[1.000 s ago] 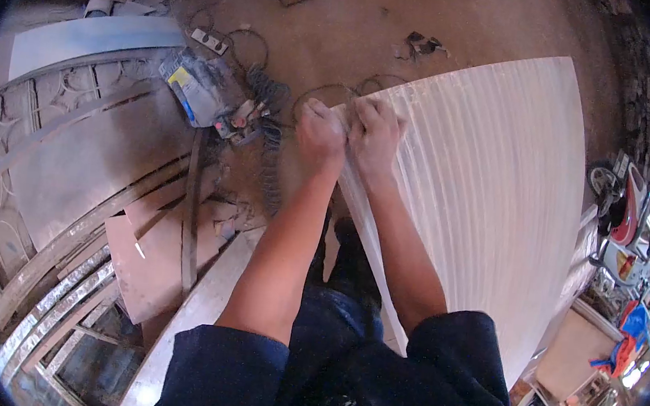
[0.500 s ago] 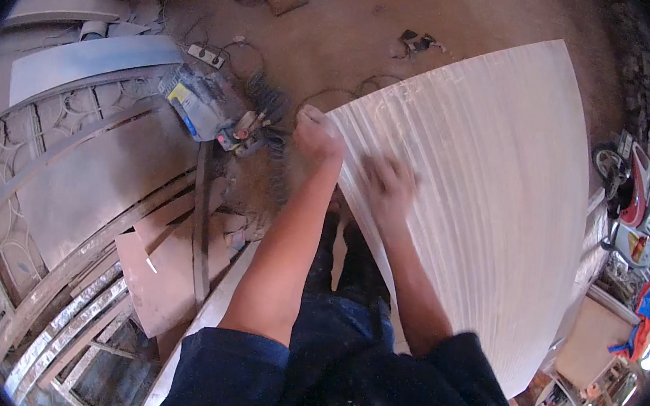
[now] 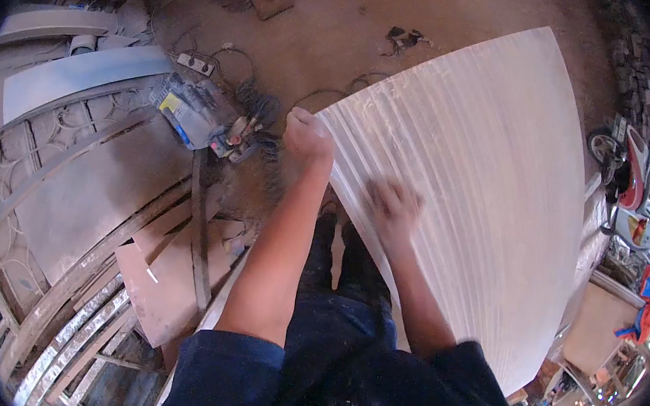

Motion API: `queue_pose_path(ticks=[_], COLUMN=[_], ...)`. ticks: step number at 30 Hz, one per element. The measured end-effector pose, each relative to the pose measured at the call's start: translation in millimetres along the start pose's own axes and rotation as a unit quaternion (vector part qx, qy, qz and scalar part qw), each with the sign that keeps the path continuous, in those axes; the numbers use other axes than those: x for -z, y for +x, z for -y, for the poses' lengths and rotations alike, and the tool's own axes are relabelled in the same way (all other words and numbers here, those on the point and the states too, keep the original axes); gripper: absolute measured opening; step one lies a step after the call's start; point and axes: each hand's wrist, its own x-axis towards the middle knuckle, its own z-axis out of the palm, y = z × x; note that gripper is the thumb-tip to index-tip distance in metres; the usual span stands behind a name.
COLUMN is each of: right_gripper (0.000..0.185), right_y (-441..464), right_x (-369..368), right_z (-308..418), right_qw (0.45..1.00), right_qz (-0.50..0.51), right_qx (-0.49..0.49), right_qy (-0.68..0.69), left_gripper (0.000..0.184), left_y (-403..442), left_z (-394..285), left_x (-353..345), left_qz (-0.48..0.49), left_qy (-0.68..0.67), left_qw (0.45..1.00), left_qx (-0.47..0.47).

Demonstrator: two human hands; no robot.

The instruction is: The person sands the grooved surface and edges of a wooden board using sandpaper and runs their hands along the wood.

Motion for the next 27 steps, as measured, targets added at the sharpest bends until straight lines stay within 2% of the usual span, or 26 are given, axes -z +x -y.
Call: queue_pose_path(ticks=[1,4,5,7,8,9,10,11,13,16,19,21,22,24,25,27], right_gripper=[0.019,0.018,0.019,0.026,0.029,0.028,0.024,0.024,0.027,0.023,0.023,0.031,0.037,0.038,0.038,0.037], right_y=[-30,-49,-37,43,83,115,130,118,80,-32,-55,3,41,109,125,90], right_x=[18,36,17,-28,-46,-58,-59,-56,-42,12,30,-5,-25,-66,-62,-49], right_z=[-11,-13,-15,14,25,40,50,44,21,-24,-23,-5,10,29,43,30], right_qw=[1.000,0.999,1.000,0.998,0.996,0.994,0.995,0.996,0.998,1.000,0.999,1.000,0.999,0.997,0.997,0.998], right_qz=[0.010,0.016,0.000,-0.048,-0.017,-0.048,-0.023,-0.026,-0.002,-0.017,-0.016,-0.005,-0.009,0.009,0.022,0.017], right_qx=[-0.022,-0.034,-0.012,0.049,0.060,0.083,0.072,0.066,0.068,0.015,-0.011,0.017,0.040,0.066,0.055,0.038], right_qy=[0.007,-0.013,0.008,0.009,0.059,0.043,0.060,0.059,0.013,-0.021,-0.037,0.018,-0.001,0.036,0.046,0.039], left_gripper=[0.051,0.052,0.052,0.052,0.052,0.052,0.052,0.052,0.055,0.054,0.054,0.054,0.055,0.055,0.055,0.055], left_y=[1,-5,-6,-5,-3,0,0,-1,3,-2,-3,-7,-7,-5,0,0], left_z=[1,-11,-10,-7,-4,-1,4,10,8,0,-6,-10,-10,-3,3,2], left_x=[0,11,11,6,5,6,7,4,-6,2,7,10,10,8,7,7], left_qz=[-0.005,0.009,0.010,-0.006,-0.007,-0.002,0.007,0.013,-0.042,-0.005,0.001,0.001,0.003,0.004,0.018,0.041], left_qy=[0.003,0.028,0.031,0.016,0.019,0.018,0.018,0.021,0.019,-0.003,0.003,0.013,0.013,0.020,0.023,0.022], left_qw=[1.000,0.999,0.999,1.000,1.000,0.999,0.998,0.998,0.998,1.000,1.000,1.000,1.000,1.000,0.999,0.998], left_qx=[0.003,0.017,0.013,0.003,0.000,-0.031,-0.063,-0.066,-0.030,0.003,0.001,-0.013,-0.016,-0.019,-0.028,-0.040])
